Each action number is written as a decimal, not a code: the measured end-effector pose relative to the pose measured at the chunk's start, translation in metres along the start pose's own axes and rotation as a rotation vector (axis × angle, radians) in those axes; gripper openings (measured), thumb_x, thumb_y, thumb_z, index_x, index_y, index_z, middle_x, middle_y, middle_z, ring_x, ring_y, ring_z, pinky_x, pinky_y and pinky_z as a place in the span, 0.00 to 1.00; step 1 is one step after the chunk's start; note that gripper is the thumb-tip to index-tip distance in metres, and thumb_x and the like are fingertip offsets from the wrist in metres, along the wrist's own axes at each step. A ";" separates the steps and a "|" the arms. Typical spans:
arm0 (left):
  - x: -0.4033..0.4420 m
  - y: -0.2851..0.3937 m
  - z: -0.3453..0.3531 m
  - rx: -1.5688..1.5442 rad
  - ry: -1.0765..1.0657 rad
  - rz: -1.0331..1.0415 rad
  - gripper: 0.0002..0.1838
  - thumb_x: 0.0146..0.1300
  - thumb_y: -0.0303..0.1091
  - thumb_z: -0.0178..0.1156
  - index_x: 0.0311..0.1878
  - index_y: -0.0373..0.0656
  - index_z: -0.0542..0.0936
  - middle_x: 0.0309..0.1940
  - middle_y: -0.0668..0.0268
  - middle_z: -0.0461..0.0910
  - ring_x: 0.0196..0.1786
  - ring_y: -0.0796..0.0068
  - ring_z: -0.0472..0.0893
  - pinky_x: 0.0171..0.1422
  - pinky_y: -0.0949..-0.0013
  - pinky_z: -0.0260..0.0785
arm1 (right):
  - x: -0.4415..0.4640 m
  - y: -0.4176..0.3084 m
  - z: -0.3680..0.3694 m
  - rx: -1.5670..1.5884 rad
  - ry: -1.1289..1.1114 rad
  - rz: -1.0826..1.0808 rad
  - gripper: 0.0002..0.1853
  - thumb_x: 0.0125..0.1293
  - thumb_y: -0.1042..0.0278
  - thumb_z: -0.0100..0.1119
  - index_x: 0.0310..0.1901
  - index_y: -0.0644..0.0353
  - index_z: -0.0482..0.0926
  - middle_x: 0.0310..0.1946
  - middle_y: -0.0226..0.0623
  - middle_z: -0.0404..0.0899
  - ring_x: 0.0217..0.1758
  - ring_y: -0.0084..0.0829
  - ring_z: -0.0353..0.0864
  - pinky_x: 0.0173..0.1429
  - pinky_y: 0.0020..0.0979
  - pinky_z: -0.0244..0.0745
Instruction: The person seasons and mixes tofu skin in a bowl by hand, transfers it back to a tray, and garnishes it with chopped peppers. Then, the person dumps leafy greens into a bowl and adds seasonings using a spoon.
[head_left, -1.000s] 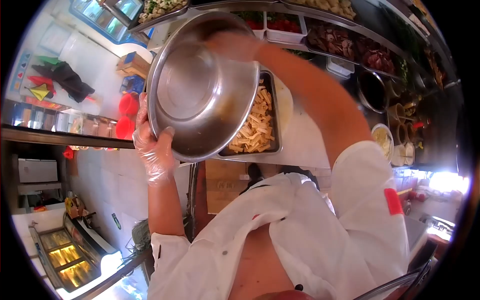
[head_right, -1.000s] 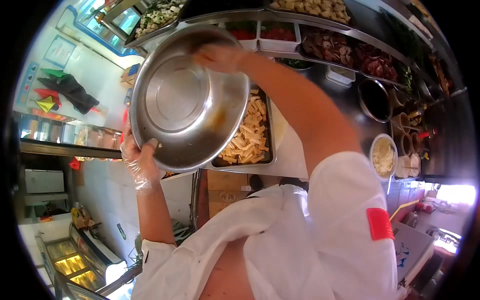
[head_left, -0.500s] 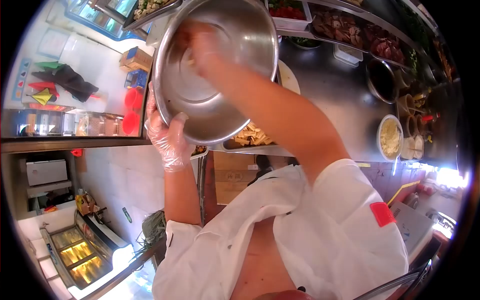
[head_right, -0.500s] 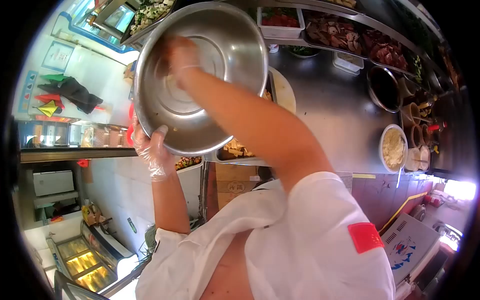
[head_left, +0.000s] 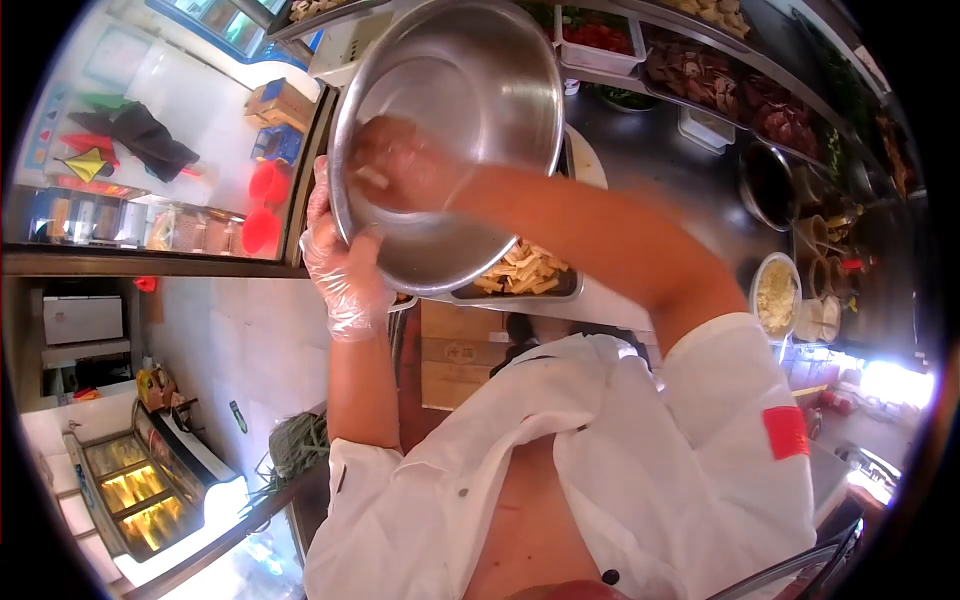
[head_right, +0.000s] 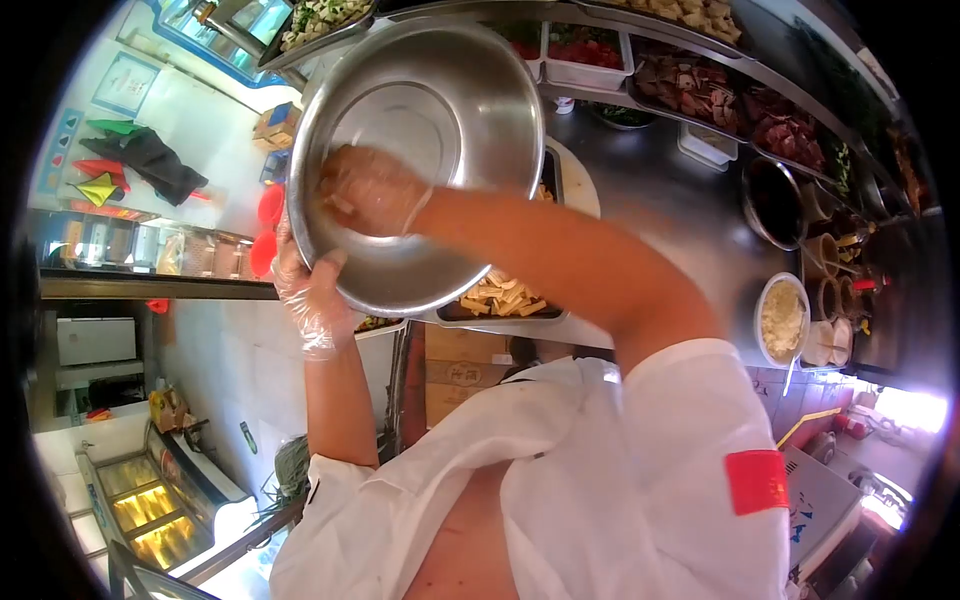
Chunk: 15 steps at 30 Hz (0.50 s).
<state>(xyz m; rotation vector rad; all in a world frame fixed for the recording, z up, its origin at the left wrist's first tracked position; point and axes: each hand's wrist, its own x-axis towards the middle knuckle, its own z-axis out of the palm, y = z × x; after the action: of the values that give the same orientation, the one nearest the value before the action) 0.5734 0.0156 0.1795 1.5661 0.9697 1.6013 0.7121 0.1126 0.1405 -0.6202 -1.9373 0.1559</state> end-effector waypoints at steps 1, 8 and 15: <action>0.001 0.000 0.003 0.017 -0.019 0.010 0.20 0.44 0.11 0.53 0.41 0.34 0.84 0.74 0.47 0.66 0.79 0.52 0.63 0.78 0.56 0.55 | -0.001 -0.013 -0.003 0.048 -0.073 -0.102 0.10 0.64 0.63 0.62 0.43 0.56 0.82 0.45 0.41 0.82 0.56 0.42 0.79 0.63 0.39 0.76; 0.000 0.009 -0.016 -0.101 -0.024 -0.079 0.22 0.43 0.09 0.52 0.41 0.36 0.83 0.72 0.48 0.69 0.80 0.50 0.61 0.81 0.51 0.49 | -0.075 0.065 -0.059 -0.391 -0.840 0.267 0.11 0.68 0.68 0.55 0.43 0.61 0.86 0.48 0.47 0.83 0.51 0.43 0.84 0.57 0.41 0.80; 0.003 0.021 -0.002 0.113 -0.108 0.069 0.16 0.45 0.11 0.55 0.39 0.35 0.81 0.70 0.48 0.72 0.80 0.42 0.58 0.81 0.47 0.47 | -0.062 0.083 -0.052 -0.437 -0.623 0.365 0.17 0.72 0.53 0.53 0.50 0.54 0.85 0.54 0.42 0.82 0.58 0.43 0.80 0.65 0.44 0.74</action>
<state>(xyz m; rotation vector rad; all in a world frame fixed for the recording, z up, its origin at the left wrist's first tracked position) 0.5721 0.0084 0.1991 1.7619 0.9717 1.5138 0.8072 0.1447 0.0821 -1.3410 -2.4610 0.1669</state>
